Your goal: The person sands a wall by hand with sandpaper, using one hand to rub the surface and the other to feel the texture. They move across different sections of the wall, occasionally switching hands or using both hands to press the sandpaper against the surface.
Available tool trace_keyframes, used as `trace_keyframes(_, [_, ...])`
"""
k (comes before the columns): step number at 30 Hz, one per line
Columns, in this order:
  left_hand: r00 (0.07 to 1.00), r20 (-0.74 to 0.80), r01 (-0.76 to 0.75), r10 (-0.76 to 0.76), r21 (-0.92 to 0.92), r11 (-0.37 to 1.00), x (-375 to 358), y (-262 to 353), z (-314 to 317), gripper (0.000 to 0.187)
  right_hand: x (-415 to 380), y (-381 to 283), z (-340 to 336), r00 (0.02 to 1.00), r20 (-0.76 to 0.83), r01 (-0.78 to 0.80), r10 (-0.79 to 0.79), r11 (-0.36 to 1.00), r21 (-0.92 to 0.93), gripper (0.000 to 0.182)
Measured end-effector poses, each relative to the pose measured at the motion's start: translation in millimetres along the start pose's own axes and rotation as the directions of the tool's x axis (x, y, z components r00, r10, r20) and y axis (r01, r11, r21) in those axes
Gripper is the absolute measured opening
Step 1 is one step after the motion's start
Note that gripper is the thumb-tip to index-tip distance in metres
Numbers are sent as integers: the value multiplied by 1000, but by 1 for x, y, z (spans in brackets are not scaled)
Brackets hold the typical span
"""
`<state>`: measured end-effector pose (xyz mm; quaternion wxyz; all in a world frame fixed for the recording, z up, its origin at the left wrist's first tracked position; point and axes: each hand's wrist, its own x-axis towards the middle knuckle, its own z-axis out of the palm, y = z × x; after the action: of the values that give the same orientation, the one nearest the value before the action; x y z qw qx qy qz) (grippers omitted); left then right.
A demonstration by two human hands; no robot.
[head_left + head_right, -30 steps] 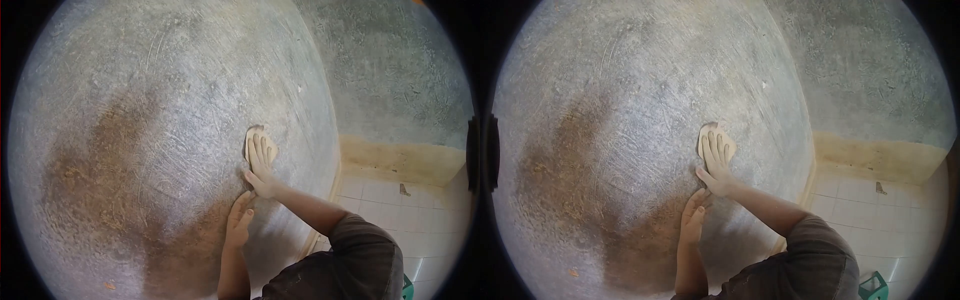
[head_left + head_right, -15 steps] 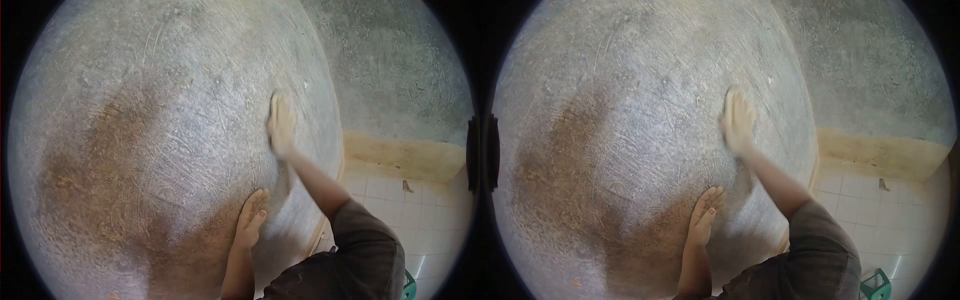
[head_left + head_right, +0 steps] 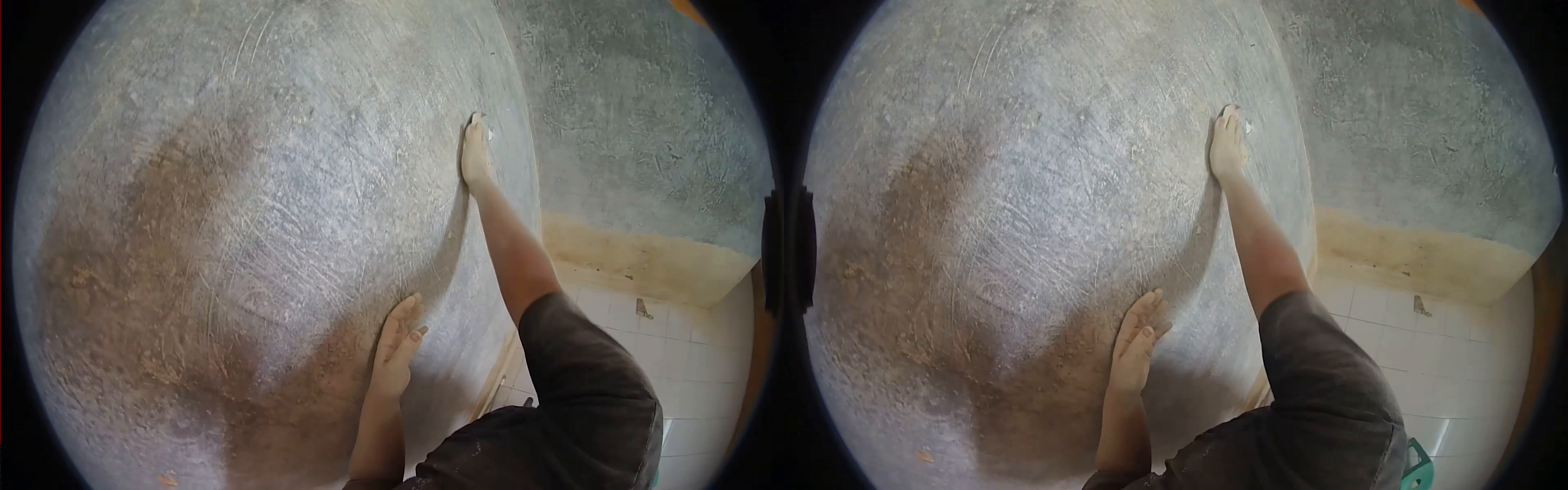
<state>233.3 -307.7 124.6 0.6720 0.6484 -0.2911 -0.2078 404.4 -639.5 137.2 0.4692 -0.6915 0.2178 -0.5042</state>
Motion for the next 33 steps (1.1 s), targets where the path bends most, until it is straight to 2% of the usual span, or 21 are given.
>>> trace_keyframes(2, [1000, -14, -2, 3, 15, 1000, 1, 5, 1, 56, 6, 14, 17, 988, -151, 8, -13, 999, -33, 65])
trace_keyframes(3, [1000, -6, -5, 5, 2, 1000, 3, 3, 0, 56, -24, -27, -14, 975, 176, -152, 134, 984, 92, 68])
trace_keyframes(4, [1000, 2, -12, 12, -11, 1000, 3, -3, -3, 56, -67, -20, -1, 990, 96, 103, -107, 994, 43, 72])
trace_keyframes(5, [1000, 7, -20, 21, -22, 1000, 6, -7, -4, 55, -108, -49, -15, 978, 201, 69, -58, 996, -49, 77])
trace_keyframes(6, [1000, 10, -22, 22, -13, 1000, 9, -9, -2, 55, -148, -21, -2, 923, 121, 357, -365, 930, 85, 80])
trace_keyframes(7, [1000, 11, -14, 14, 4, 1000, 10, -10, -1, 55, -134, -33, -11, 920, 131, 367, -370, 929, 49, 78])
trace_keyframes(8, [1000, 9, 9, -9, 25, 1000, 6, -9, -2, 55, -117, -43, -20, 922, 144, 362, -360, 932, 14, 76])
trace_keyframes(10, [1000, -2, 30, -30, 42, 999, 2, -2, -4, 55, -41, -29, -11, 988, 52, 147, -148, 989, 24, 71])
trace_keyframes(12, [999, -9, 45, -44, 22, 999, -1, 1, -2, 55, 36, 30, -2, 992, 113, -70, 55, 988, 140, 68])
trace_keyframes(15, [999, -18, 45, -45, -21, 999, 0, 1, -3, 54, 13, 22, 14, 997, -62, 45, -48, 997, -56, 70])
trace_keyframes(16, [999, -16, 47, -47, -26, 999, 2, -2, -4, 54, -31, -35, -20, 990, 142, -8, 4, 1000, 25, 70])
trace_keyframes(17, [999, -15, 49, -50, -31, 998, 3, -5, -4, 53, -78, -32, -7, 973, 32, 232, -230, 957, -175, 67])
trace_keyframes(18, [999, -11, 48, -48, -9, 999, 3, -6, -2, 53, -132, -38, 8, 959, -80, 258, -272, 954, -154, 63])
trace_keyframes(20, [999, -15, 50, -49, 52, 997, 0, -6, 0, 52, -142, -48, 11, 950, -78, 296, -304, 950, -102, 57])
trace_keyframes(21, [998, -16, 60, -59, 38, 997, -4, -6, -3, 52, -104, -48, -10, 954, 41, 299, -296, 952, -74, 54])
trace_keyframes(23, [997, -5, 73, -73, 6, 997, -6, -4, -6, 52, -15, -15, -18, 982, 79, 174, -171, 984, -33, 50])
trace_keyframes(24, [997, -3, 83, -83, -3, 997, -7, -1, -7, 52, 13, 12, -2, 999, 8, 43, -43, 999, -12, 49])
trace_keyframes(27, [996, 6, 92, -92, -25, 995, -5, 4, -10, 52, 18, 15, 16, 983, -166, 84, -79, 996, 24, 50])
trace_keyframes(30, [995, 16, 97, -97, -8, 995, 2, -9, -9, 51, -107, -71, -15, 849, 58, 528, -525, 837, -146, 63])
trace_keyframes(32, [987, -1, 162, -162, 59, 985, 1, -16, -8, 50, -136, -100, -32, 803, 268, 551, -532, 834, 7, 75])
trace_keyframes(33, [987, 15, 156, -157, 63, 986, -2, -18, -11, 49, -131, -97, -29, 811, 273, 547, -518, 836, -40, 78])
